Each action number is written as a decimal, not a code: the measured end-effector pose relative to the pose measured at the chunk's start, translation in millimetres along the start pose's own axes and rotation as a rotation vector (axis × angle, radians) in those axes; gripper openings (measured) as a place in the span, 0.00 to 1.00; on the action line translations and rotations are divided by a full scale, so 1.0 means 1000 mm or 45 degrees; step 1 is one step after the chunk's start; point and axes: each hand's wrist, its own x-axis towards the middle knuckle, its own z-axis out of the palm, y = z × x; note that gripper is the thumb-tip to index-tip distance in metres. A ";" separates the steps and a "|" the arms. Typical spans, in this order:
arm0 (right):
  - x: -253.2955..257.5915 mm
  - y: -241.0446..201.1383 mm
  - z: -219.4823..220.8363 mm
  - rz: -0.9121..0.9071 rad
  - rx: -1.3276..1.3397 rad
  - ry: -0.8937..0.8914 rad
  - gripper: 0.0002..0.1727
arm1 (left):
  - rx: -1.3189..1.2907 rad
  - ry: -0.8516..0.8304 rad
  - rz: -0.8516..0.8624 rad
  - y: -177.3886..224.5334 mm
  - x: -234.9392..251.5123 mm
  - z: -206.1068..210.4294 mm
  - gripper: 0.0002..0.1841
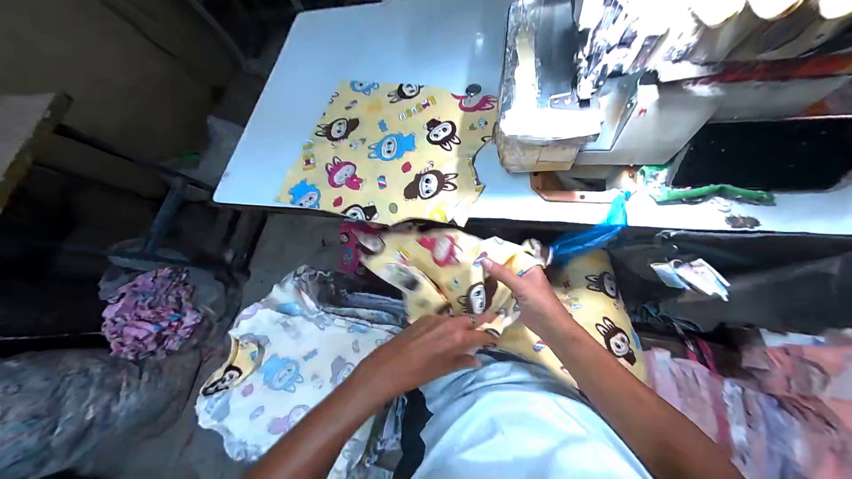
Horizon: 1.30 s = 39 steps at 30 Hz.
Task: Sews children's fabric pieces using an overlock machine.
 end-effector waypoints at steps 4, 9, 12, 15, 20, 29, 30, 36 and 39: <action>-0.010 -0.006 -0.023 -0.240 -0.364 -0.011 0.15 | -0.436 0.574 -0.002 -0.005 0.002 -0.003 0.18; -0.015 -0.044 -0.015 -0.795 -0.859 -0.244 0.14 | -0.766 1.029 0.057 -0.014 0.041 -0.035 0.42; -0.019 -0.076 -0.011 -1.075 -1.052 -0.186 0.12 | -0.844 0.840 0.124 -0.014 0.053 -0.040 0.33; -0.027 -0.107 -0.016 -1.085 -1.135 0.051 0.12 | -0.757 0.718 0.200 -0.020 0.057 -0.040 0.06; -0.025 -0.131 -0.035 -1.194 -0.950 0.187 0.09 | -0.423 0.780 0.122 -0.039 0.040 -0.027 0.06; -0.023 -0.131 -0.025 -1.115 -0.775 0.095 0.18 | -0.869 1.028 -0.104 -0.023 0.023 -0.035 0.13; -0.023 -0.132 -0.024 -1.150 -0.811 0.114 0.15 | -0.788 1.015 -0.106 -0.022 0.027 -0.035 0.15; -0.026 -0.141 -0.023 -1.348 -0.958 0.043 0.13 | -0.337 1.123 -0.336 -0.032 0.034 -0.019 0.09; -0.025 -0.142 -0.019 -1.398 -1.075 -0.026 0.15 | -0.411 1.158 -0.340 -0.033 0.033 -0.017 0.08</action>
